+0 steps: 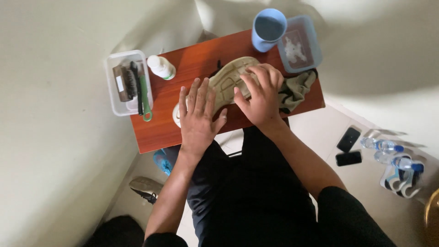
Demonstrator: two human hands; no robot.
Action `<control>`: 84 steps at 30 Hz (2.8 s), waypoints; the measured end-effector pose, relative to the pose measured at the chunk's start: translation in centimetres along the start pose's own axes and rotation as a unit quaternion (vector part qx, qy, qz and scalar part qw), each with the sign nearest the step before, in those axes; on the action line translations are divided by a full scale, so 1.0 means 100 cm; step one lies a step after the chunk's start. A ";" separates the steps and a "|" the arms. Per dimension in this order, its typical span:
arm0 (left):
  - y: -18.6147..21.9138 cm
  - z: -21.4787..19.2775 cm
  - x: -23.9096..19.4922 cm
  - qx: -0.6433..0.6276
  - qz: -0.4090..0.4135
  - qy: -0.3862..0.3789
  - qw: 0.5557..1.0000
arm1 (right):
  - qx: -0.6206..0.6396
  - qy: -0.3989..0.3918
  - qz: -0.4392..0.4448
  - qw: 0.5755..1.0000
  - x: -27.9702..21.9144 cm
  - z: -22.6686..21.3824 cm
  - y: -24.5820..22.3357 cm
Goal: The person scrubs the sole of a white sneaker with a rectangular abrasive pad, then wipes the shoe with a cloth. They continue scrubbing the sole with the abrasive pad.
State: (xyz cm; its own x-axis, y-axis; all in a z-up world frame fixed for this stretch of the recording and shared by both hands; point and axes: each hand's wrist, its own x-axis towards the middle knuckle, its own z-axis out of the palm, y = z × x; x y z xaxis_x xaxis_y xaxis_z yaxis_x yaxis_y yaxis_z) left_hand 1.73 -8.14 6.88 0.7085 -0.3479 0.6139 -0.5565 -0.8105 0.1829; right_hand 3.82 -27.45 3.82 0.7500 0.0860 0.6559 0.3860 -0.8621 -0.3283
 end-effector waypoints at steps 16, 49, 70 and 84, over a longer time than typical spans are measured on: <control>-0.124 -0.075 -0.059 0.061 -0.191 0.048 0.979 | 0.045 -0.141 -0.335 0.931 0.120 0.128 -0.158; -0.185 -0.059 -0.109 -0.108 -0.445 -0.068 0.886 | -0.016 -0.367 -0.456 0.811 0.136 0.228 -0.191; -0.174 -0.079 -0.094 -0.088 -0.384 -0.052 0.918 | 0.276 -0.517 -0.110 0.803 0.180 0.167 -0.180; -0.119 -0.105 -0.011 -0.185 -0.223 0.093 0.952 | 0.672 -0.417 0.130 0.598 0.188 0.096 -0.143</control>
State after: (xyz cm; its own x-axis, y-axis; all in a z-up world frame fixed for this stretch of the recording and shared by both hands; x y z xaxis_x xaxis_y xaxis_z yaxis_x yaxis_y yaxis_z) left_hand 3.04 6.80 12.07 0.8405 0.1101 0.5305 -0.3571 -0.6238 0.6953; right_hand 17.54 -8.75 14.30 0.6685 0.7393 0.0807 -0.1398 0.2315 -0.9627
